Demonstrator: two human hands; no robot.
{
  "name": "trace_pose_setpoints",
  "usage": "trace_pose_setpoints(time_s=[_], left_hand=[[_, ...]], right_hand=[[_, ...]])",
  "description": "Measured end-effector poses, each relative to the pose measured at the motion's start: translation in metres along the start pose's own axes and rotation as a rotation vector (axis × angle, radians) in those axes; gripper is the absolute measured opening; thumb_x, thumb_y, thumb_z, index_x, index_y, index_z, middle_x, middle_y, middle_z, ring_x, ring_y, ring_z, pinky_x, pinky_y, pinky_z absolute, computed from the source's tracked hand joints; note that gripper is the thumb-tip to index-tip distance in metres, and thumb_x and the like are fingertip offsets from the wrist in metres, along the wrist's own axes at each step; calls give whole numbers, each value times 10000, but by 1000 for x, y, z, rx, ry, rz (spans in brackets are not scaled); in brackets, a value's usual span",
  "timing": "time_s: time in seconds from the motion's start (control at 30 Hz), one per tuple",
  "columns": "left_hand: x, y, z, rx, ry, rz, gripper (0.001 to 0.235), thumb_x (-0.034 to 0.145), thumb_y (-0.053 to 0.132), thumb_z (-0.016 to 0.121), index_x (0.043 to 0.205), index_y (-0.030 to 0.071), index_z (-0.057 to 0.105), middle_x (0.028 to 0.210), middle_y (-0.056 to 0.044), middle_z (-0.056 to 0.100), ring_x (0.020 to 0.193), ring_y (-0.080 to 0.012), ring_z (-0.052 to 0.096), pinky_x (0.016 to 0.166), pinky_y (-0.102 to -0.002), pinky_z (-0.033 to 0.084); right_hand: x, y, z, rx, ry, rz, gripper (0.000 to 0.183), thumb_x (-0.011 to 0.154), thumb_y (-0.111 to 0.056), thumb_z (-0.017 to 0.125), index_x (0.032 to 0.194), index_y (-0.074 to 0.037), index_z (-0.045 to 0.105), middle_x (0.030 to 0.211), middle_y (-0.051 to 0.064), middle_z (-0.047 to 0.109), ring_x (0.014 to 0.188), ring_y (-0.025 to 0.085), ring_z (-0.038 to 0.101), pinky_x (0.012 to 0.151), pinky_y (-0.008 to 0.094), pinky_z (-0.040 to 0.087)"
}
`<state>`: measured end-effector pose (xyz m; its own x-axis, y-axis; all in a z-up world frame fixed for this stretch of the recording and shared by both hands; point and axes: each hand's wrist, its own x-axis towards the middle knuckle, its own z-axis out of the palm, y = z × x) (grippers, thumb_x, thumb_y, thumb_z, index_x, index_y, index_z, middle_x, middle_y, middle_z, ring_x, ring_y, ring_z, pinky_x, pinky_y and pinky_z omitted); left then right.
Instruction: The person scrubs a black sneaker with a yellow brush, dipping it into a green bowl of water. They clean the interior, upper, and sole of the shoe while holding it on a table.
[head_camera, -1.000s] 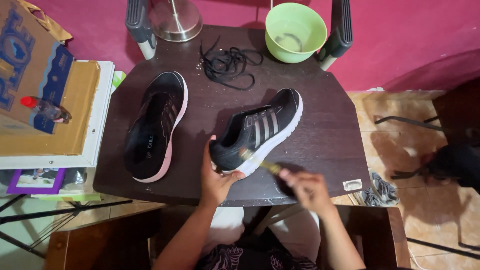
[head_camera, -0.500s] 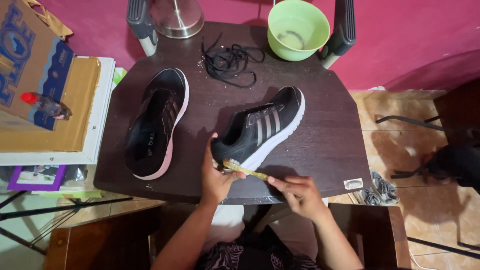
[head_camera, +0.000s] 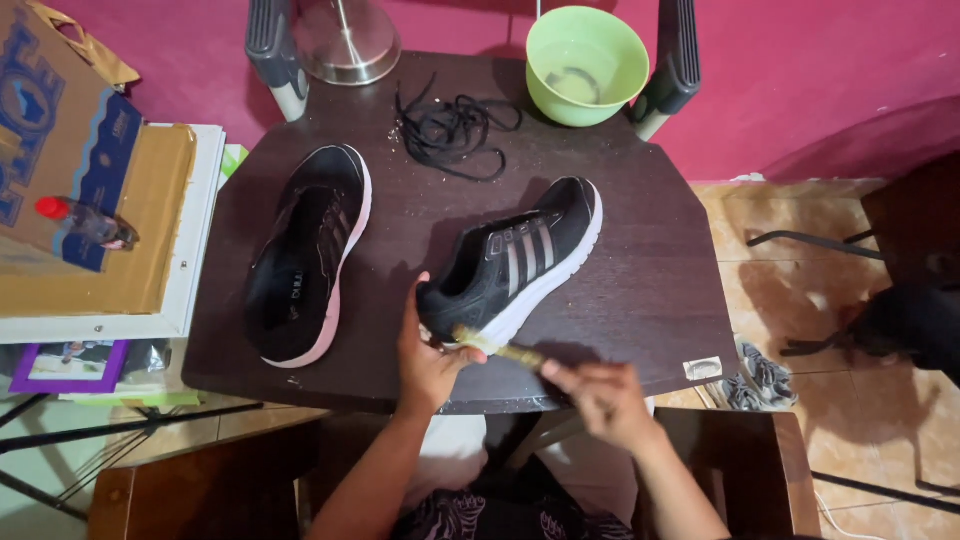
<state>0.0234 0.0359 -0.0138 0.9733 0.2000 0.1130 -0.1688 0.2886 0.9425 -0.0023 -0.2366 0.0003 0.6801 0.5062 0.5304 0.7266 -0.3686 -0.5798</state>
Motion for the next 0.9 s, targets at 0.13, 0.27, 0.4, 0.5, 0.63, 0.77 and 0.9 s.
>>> trace_pose_setpoints(time_s=[0.13,0.27,0.4,0.5,0.63,0.77,0.9], left_hand=[[0,-45,-5,91,27,168,1409,400,239,1040,1594,37,320,1436,-205,582,1336,-284,552,1156,-422,440],[0,-43,-2,110,37,161,1417,383,301,1032,1586,34,332,1433,-204,592,1333,-281,558,1145,-416,455],[-1,-51,-6,110,54,141,1422,380,287,1045,1584,29,333,1474,-188,555,1369,-280,521,1156,-415,431],[-2,-46,-4,117,45,140,1449,365,262,1047,1594,35,312,1462,-201,563,1362,-280,522,1163,-412,431],[-5,-18,-2,173,11,131,1535,294,315,1057,1602,49,299,1521,-213,502,1398,-332,490,1162,-445,430],[1,-7,5,142,56,68,1472,328,261,1075,1595,89,346,1450,-201,579,1357,-296,542,1178,-406,413],[0,-6,7,104,75,62,1506,293,293,1067,1601,96,346,1444,-222,583,1352,-287,539,1176,-411,408]], right_hand=[[-14,36,-13,-36,243,172,329,863,70,564,1044,-52,811,679,86,724,511,256,675,497,311,534],[-19,37,9,135,175,128,225,907,-55,609,761,-64,779,697,95,767,421,266,605,429,326,505],[0,26,3,61,215,158,218,874,-17,609,793,-53,807,643,75,745,378,232,559,413,298,480],[12,0,5,61,129,122,343,881,16,575,1118,-81,803,591,84,684,383,266,558,426,313,498],[22,-6,-16,-75,153,153,346,865,0,604,1134,-101,796,602,37,692,375,226,542,408,305,472],[25,-22,-13,-26,38,79,336,925,-101,510,1077,-85,810,512,49,607,350,225,496,386,327,470],[3,-1,-13,-50,61,79,316,956,-174,509,955,-78,810,545,46,629,366,248,476,378,352,423]])
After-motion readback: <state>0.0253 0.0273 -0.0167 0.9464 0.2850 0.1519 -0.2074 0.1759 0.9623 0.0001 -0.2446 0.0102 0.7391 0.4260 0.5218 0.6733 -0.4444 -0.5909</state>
